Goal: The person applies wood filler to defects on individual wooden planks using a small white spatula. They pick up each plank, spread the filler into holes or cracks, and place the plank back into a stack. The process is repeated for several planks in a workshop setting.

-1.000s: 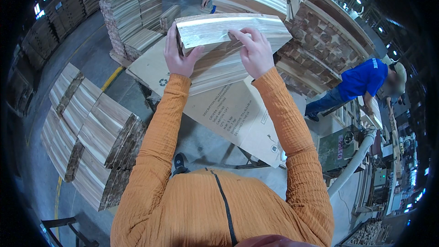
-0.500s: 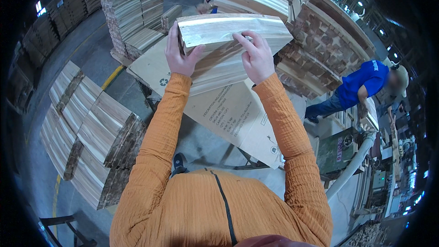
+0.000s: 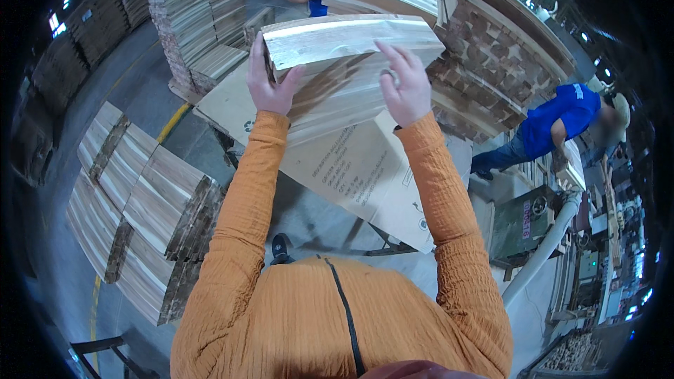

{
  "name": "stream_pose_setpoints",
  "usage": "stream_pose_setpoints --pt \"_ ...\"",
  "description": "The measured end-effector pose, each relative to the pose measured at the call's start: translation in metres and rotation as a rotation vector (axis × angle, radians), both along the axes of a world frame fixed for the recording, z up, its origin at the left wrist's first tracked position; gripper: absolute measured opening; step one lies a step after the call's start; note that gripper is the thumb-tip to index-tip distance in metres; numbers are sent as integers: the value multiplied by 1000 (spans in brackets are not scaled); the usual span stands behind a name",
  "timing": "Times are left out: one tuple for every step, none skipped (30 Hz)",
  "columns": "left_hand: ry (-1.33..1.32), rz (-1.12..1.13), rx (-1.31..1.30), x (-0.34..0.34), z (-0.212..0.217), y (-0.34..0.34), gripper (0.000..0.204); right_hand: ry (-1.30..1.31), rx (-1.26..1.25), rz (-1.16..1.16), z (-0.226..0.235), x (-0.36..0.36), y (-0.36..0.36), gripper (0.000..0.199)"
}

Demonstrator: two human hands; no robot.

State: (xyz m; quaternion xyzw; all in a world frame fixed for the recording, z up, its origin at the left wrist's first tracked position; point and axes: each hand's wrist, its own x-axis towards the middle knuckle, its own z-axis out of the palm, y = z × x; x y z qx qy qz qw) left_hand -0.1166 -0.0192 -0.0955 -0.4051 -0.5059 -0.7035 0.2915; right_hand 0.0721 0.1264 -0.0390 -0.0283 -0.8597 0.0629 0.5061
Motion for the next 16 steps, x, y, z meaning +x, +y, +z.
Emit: stream_pose_setpoints --pt "-3 -16 3 -1 -2 1 84 41 -47 21 -6 12 8 32" --pt "-13 -13 -9 -4 -4 2 86 83 -92 39 -13 24 16 27" --pt "-5 -13 -6 -5 -4 3 85 68 -192 26 -24 41 22 21" --pt "-6 -21 -10 -4 -4 3 85 48 -299 5 -41 63 26 16" --pt "-6 -33 -14 -3 -3 3 85 33 -407 -20 -56 84 29 13" --pt "-43 -82 24 4 1 5 84 64 -485 -73 -76 106 32 13" --pt "-92 -134 58 11 3 7 83 92 -564 -134 -97 130 32 15" --pt "-105 -132 59 3 -4 5 80 112 -643 -181 -118 154 29 18" --pt "-120 -127 63 -8 -12 2 78 84 -693 -288 -136 179 24 21" --pt "-125 -131 12 -12 -14 -1 78 55 -740 -402 -153 207 20 24" --pt "-119 -136 -29 -14 -13 -2 77 36 -778 -511 -168 233 16 27" --pt "-148 -178 -15 -12 -12 0 78 129 -893 -525 -189 260 14 29" --pt "-175 -225 3 -9 -11 4 79 147 -937 -612 -207 287 12 28" --pt "-200 -266 23 -9 -10 8 80 165 -979 -693 -222 312 11 26" --pt "-140 -273 0 -15 -8 7 81 182 -1023 -754 -233 330 11 25" --pt "-85 -291 -20 -26 -9 11 83 193 -937 -791 -243 341 13 29"
